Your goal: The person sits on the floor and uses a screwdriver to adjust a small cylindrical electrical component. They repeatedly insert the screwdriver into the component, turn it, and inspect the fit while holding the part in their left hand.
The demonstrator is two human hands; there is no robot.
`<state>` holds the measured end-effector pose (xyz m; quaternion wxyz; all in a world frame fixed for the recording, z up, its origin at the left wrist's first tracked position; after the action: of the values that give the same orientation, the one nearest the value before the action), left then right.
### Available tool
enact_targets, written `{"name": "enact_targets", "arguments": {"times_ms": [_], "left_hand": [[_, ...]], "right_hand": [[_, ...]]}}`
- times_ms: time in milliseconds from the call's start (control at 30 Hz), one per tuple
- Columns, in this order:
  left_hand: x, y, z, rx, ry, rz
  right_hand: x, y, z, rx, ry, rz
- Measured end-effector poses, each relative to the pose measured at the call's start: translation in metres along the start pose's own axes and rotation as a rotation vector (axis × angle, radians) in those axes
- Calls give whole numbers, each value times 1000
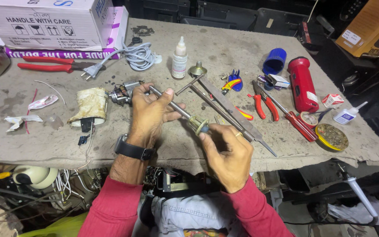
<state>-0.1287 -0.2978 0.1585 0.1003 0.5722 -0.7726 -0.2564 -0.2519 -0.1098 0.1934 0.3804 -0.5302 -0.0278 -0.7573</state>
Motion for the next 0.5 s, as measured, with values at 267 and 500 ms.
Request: {"name": "enact_targets", "arguments": {"times_ms": [267, 500], "left_hand": [[-12, 9, -5, 2, 32, 16], [-49, 29, 24, -264, 115, 159]], "right_hand": [[-5, 0, -6, 13, -27, 17], [-5, -3, -5, 57, -83, 61]]}}
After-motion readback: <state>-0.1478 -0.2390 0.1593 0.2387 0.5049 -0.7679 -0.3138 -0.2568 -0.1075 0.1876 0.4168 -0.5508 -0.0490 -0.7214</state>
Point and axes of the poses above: each hand's wrist, its own x-axis towards the middle knuckle, its own y-axis out of the palm, z = x × y, the point moved 3 cm from there along x, towards the middle knuckle, and after that the axes turned 11 degrees about -y, right-handed, at the moved point
